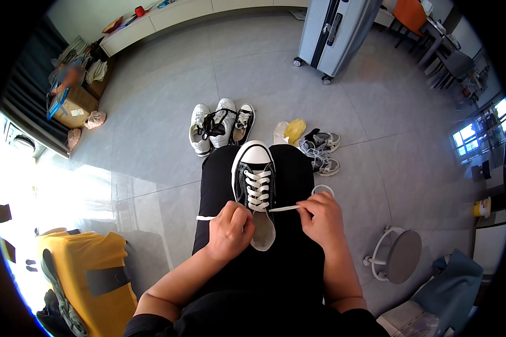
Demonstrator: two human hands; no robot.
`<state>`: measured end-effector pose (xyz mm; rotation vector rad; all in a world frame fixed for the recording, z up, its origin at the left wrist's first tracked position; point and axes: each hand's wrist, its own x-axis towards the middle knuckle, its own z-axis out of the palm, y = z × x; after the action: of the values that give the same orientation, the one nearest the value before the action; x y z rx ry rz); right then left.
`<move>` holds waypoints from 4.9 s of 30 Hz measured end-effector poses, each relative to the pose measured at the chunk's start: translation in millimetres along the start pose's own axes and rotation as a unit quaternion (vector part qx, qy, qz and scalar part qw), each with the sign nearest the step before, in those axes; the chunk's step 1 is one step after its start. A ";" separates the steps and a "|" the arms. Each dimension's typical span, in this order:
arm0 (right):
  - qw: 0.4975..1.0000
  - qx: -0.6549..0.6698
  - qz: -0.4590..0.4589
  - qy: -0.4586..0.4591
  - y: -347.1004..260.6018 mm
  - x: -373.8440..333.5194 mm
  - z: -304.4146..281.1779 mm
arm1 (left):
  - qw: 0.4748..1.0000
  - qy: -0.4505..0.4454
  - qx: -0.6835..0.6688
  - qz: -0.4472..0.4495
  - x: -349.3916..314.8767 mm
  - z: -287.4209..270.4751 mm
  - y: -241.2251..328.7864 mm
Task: The person laces a black sneaker by hand while it rests on their lap, then uses a yellow cloth to wipe and clean the exterior and interior of a white and gray sneaker.
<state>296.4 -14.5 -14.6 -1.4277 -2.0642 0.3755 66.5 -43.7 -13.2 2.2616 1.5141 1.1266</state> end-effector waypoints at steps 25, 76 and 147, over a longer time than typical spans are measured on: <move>0.986 0.110 0.050 0.118 -15.4 64.0 69.0 | 0.998 0.060 0.006 -0.023 67.2 19.8 -64.5; 0.974 0.124 -0.088 0.169 -23.4 55.2 72.7 | 0.990 0.014 0.039 0.138 77.7 -4.9 -56.2; 0.973 0.202 -0.109 0.032 -4.7 72.2 34.0 | 0.674 -0.074 -0.519 -0.521 54.8 22.0 -10.1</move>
<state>254.2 53.4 -16.3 -0.9510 -1.9278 0.6088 84.6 13.1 -7.4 0.5031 1.1988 0.9231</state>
